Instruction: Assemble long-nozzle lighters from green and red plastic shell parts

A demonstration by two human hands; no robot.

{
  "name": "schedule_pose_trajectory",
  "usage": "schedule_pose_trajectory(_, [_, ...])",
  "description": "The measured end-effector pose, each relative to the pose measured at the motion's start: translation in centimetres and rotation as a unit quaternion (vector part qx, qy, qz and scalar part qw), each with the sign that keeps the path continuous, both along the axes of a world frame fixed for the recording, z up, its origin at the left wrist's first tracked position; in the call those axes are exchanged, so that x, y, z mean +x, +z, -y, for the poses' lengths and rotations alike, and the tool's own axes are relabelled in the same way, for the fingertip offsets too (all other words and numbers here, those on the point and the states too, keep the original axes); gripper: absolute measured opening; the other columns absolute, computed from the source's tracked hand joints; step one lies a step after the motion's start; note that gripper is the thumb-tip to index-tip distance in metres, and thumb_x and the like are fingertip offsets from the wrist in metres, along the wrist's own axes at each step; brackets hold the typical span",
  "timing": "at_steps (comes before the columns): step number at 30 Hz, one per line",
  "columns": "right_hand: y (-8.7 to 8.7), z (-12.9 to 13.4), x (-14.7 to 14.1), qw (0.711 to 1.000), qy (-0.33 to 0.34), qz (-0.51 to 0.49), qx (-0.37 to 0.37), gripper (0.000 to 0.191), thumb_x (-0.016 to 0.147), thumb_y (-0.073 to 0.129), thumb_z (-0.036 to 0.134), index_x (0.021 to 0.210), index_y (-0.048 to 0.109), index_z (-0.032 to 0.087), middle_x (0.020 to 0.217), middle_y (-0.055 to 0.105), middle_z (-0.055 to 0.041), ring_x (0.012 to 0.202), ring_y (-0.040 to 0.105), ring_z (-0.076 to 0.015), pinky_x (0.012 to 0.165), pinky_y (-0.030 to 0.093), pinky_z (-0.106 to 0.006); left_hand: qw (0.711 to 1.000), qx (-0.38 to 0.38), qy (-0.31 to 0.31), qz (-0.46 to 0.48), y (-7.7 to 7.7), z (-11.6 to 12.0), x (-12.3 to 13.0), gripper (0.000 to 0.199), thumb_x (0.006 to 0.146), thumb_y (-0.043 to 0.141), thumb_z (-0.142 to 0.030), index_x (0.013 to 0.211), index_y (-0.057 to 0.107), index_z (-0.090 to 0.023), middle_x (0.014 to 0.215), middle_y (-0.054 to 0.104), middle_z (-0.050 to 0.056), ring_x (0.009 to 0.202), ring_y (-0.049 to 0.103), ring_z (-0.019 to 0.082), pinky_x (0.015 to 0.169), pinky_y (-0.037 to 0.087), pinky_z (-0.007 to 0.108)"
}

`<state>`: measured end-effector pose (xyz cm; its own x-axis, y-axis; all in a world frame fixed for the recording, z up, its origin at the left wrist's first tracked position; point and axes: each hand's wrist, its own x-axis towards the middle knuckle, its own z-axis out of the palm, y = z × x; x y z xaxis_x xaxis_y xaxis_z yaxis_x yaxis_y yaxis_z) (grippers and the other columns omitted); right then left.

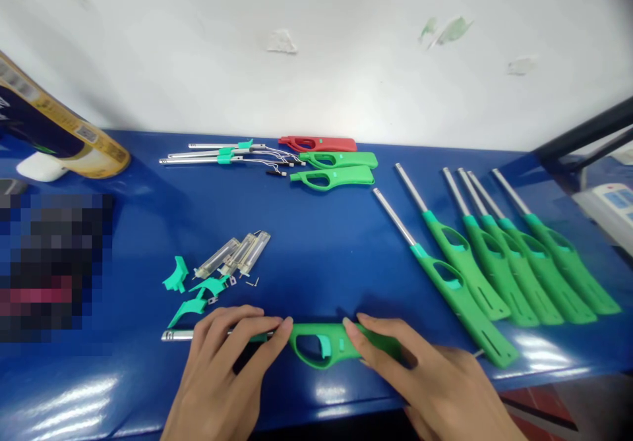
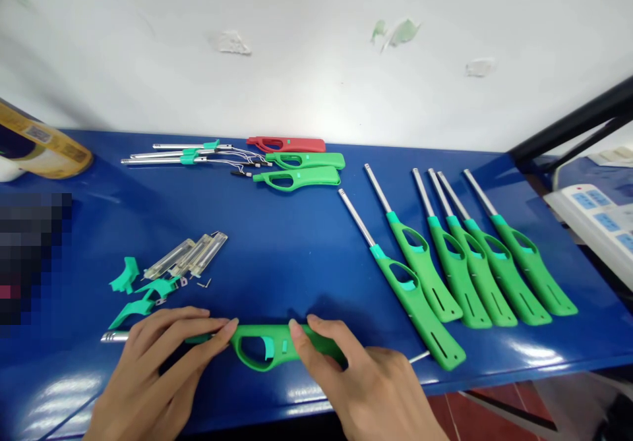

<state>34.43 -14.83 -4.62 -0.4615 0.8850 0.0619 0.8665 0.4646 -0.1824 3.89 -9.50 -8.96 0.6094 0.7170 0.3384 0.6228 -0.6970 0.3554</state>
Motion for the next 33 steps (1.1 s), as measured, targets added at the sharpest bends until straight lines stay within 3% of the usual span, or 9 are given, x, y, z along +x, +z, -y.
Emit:
schedule_pose_trajectory(4, [-0.6,0.3,-0.2,0.999,-0.013,-0.030,0.015,0.091,0.070,0.037,-0.006,0.149,0.066,0.029,0.138,0.075,-0.0057,0.065,0.077,-0.0110,0.055,0.062,-0.023,0.999,0.019,0.003,-0.033,0.7,0.2,0.2,0.046,0.103,0.057,0.002,0.143,0.066,-0.019,0.129,0.069,0.008,0.123,0.056,0.027,0.107,0.040,0.047])
schedule_pose_trajectory(7, [-1.0,0.4,-0.2,0.997,-0.027,-0.059,0.030,0.086,0.073,0.037,-0.006,0.144,0.070,0.028,0.137,0.076,-0.0051,0.062,0.077,-0.0113,0.054,0.062,-0.023,0.997,0.049,0.046,-0.024,1.4,0.7,-0.1,0.044,0.105,0.063,-0.007,0.149,0.061,-0.012,0.128,0.069,0.012,0.118,0.058,0.030,0.102,0.041,0.048])
schedule_pose_trajectory(12, [-1.9,1.4,0.4,0.996,-0.023,-0.086,0.011,0.074,0.091,0.040,-0.002,0.154,0.061,0.030,0.147,0.070,-0.0037,0.074,0.081,-0.0117,0.073,0.068,-0.025,0.996,0.046,0.045,-0.067,1.1,1.5,-2.2,0.039,0.107,0.058,-0.012,0.146,0.064,-0.015,0.132,0.069,0.012,0.118,0.057,0.032,0.099,0.039,0.048])
schedule_pose_trajectory(15, [-2.5,1.9,0.6,0.996,-0.024,-0.081,0.008,0.056,0.108,0.044,0.013,0.158,0.056,0.032,0.147,0.070,-0.0059,0.071,0.079,-0.0110,0.074,0.068,-0.026,0.996,0.014,0.023,-0.082,0.6,1.7,-2.7,0.043,0.106,0.052,-0.006,0.146,0.064,-0.018,0.138,0.067,0.011,0.125,0.054,0.032,0.103,0.037,0.049])
schedule_pose_trajectory(18, [-2.7,1.9,0.5,0.998,-0.026,-0.063,0.016,0.045,0.115,0.045,0.028,0.158,0.056,0.036,0.137,0.071,-0.0092,0.069,0.076,-0.0098,0.063,0.065,-0.024,0.997,0.010,0.017,-0.079,0.6,1.7,-2.2,0.045,0.104,0.047,-0.001,0.142,0.064,-0.019,0.140,0.067,0.010,0.130,0.053,0.031,0.107,0.035,0.050])
schedule_pose_trajectory(21, [-2.5,1.6,0.3,0.997,-0.021,-0.058,0.050,0.045,0.116,0.042,0.024,0.158,0.055,0.032,0.124,0.071,-0.0094,0.064,0.070,-0.0076,0.054,0.058,-0.022,0.997,0.013,-0.009,-0.071,0.8,1.8,-1.6,0.042,0.105,0.045,-0.004,0.139,0.065,-0.018,0.137,0.069,0.010,0.129,0.055,0.029,0.108,0.035,0.048])
schedule_pose_trajectory(25, [-2.5,1.3,0.6,0.995,-0.013,-0.053,0.082,0.041,0.117,0.041,0.029,0.156,0.053,0.021,0.121,0.073,-0.0097,0.068,0.073,-0.0104,0.060,0.059,-0.026,0.997,0.004,-0.030,-0.067,1.3,2.0,-1.2,0.052,0.103,0.047,-0.002,0.152,0.058,-0.015,0.140,0.067,0.010,0.130,0.056,0.027,0.114,0.037,0.044])
schedule_pose_trajectory(28, [-2.3,1.0,0.8,0.995,-0.001,-0.076,0.067,0.035,0.117,0.042,0.041,0.139,0.061,0.022,0.116,0.074,-0.0064,0.074,0.078,-0.0134,0.062,0.061,-0.027,0.998,-0.005,-0.013,-0.066,1.9,2.0,-1.1,0.060,0.103,0.045,-0.004,0.162,0.048,-0.016,0.139,0.065,0.013,0.131,0.057,0.028,0.113,0.043,0.045])
schedule_pose_trajectory(33, [-0.9,0.3,0.8,0.993,0.009,-0.118,0.012,0.033,0.116,0.041,0.051,0.127,0.059,0.026,0.100,0.077,0.0034,0.070,0.078,-0.0127,0.058,0.058,-0.028,0.992,0.035,-0.045,-0.111,2.4,1.6,-1.4,0.053,0.109,0.041,-0.017,0.161,0.051,-0.021,0.139,0.070,0.010,0.127,0.065,0.028,0.105,0.051,0.043])
